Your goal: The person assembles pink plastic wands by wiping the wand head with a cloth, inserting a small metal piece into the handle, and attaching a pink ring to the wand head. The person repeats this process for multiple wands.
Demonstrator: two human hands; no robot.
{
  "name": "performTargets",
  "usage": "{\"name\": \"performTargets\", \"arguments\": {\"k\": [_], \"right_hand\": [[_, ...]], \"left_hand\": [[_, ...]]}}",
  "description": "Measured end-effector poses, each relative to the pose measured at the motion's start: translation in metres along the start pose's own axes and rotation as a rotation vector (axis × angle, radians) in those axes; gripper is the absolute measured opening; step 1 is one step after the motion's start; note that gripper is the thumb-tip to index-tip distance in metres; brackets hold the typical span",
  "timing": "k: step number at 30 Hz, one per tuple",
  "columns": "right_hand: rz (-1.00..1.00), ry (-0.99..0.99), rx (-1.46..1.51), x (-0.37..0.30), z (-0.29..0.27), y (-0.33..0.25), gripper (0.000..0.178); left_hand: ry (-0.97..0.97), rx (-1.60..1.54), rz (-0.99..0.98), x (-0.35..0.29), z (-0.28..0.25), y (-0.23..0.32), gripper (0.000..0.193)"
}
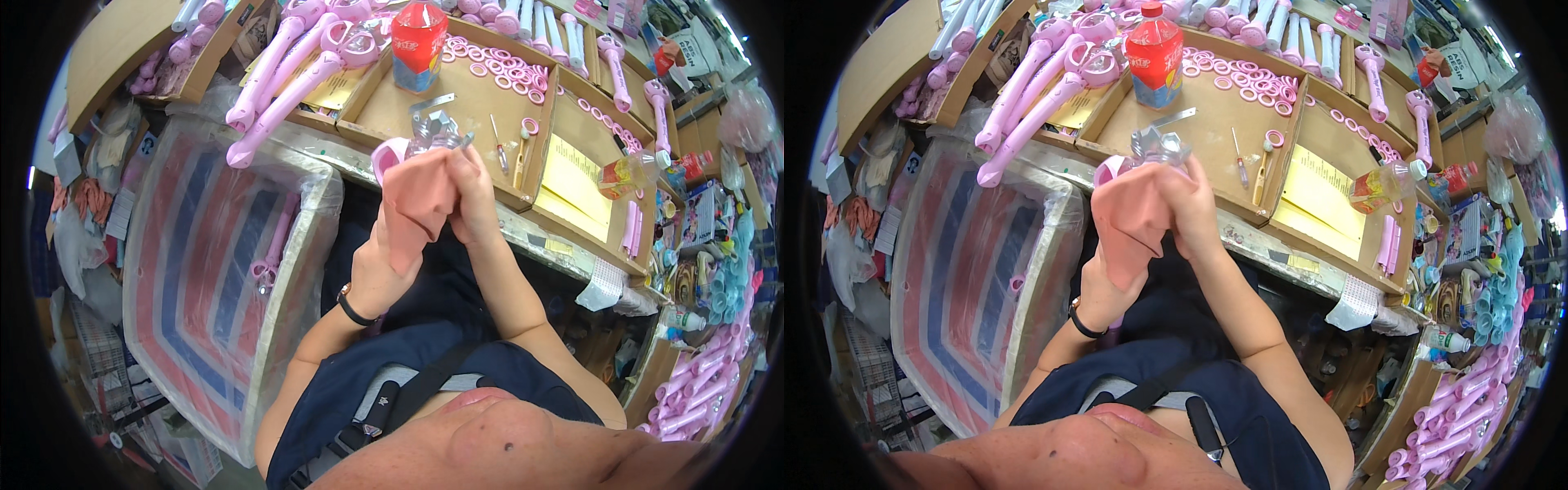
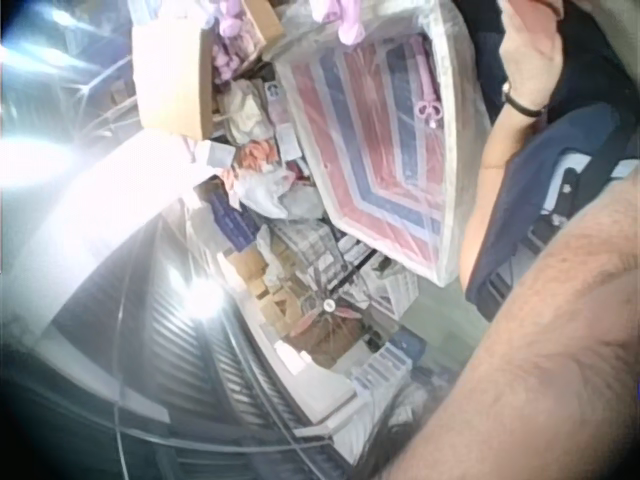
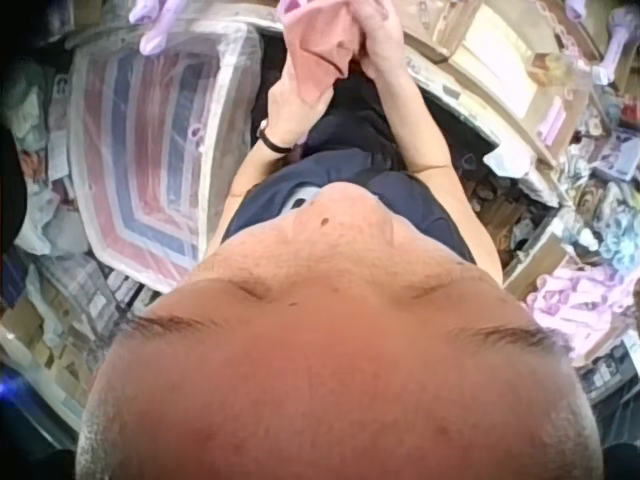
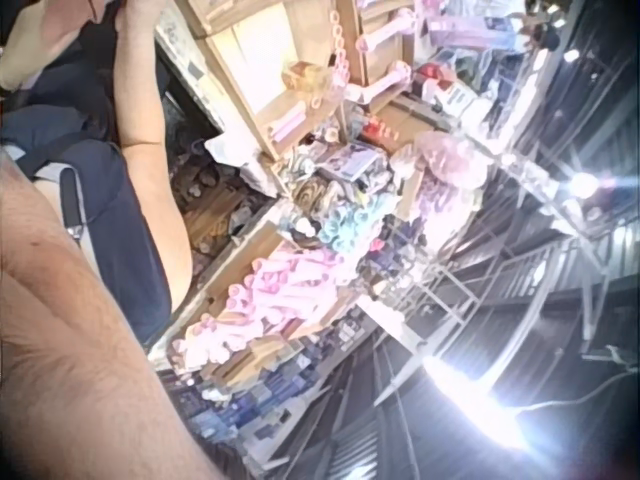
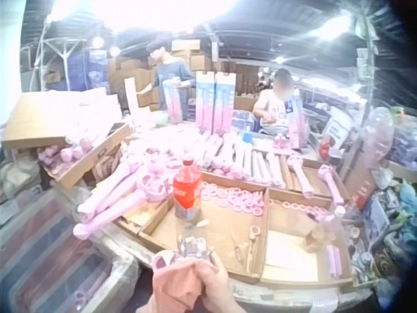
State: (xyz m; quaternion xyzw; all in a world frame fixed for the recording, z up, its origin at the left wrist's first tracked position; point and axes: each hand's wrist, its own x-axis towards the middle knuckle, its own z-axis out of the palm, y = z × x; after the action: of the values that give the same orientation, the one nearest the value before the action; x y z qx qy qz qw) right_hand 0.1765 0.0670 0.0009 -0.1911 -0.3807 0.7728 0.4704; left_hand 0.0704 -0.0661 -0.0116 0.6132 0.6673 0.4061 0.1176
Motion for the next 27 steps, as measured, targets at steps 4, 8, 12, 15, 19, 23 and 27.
{"name": "performTargets", "arguments": {"k": [4, 8, 12, 15, 19, 23, 27], "right_hand": [[-0.053, 0.064, 0.135, -0.005, 0.010, -0.004, 0.041], [-0.268, 0.140, -0.258, -0.022, 0.024, 0.010, 0.066], [-0.348, 0.093, -0.221, -0.019, 0.013, 0.007, 0.072], [-0.076, -0.101, 0.043, -0.009, 0.000, -0.003, 0.075], [0.024, -0.440, 0.241, 0.001, -0.009, -0.010, 0.104], [-0.012, -0.497, 0.162, 0.002, -0.009, -0.010, 0.112], [-0.027, -0.206, -0.049, 0.003, -0.015, -0.026, 0.101]], "left_hand": [[-0.050, -0.254, -0.025, 0.015, -0.004, -0.007, 0.080], [0.001, -0.449, -0.151, 0.025, -0.007, 0.001, 0.093], [-0.010, -0.341, -0.117, 0.023, -0.007, 0.013, 0.098], [-0.103, -0.340, -0.191, 0.019, -0.009, 0.011, 0.098], [-0.257, -0.502, 0.022, 0.014, -0.013, 0.000, 0.093], [-0.903, -1.366, -0.387, 0.026, -0.016, -0.012, 0.085], [-0.193, -0.702, -0.073, 0.023, -0.004, 0.001, 0.081]]}}
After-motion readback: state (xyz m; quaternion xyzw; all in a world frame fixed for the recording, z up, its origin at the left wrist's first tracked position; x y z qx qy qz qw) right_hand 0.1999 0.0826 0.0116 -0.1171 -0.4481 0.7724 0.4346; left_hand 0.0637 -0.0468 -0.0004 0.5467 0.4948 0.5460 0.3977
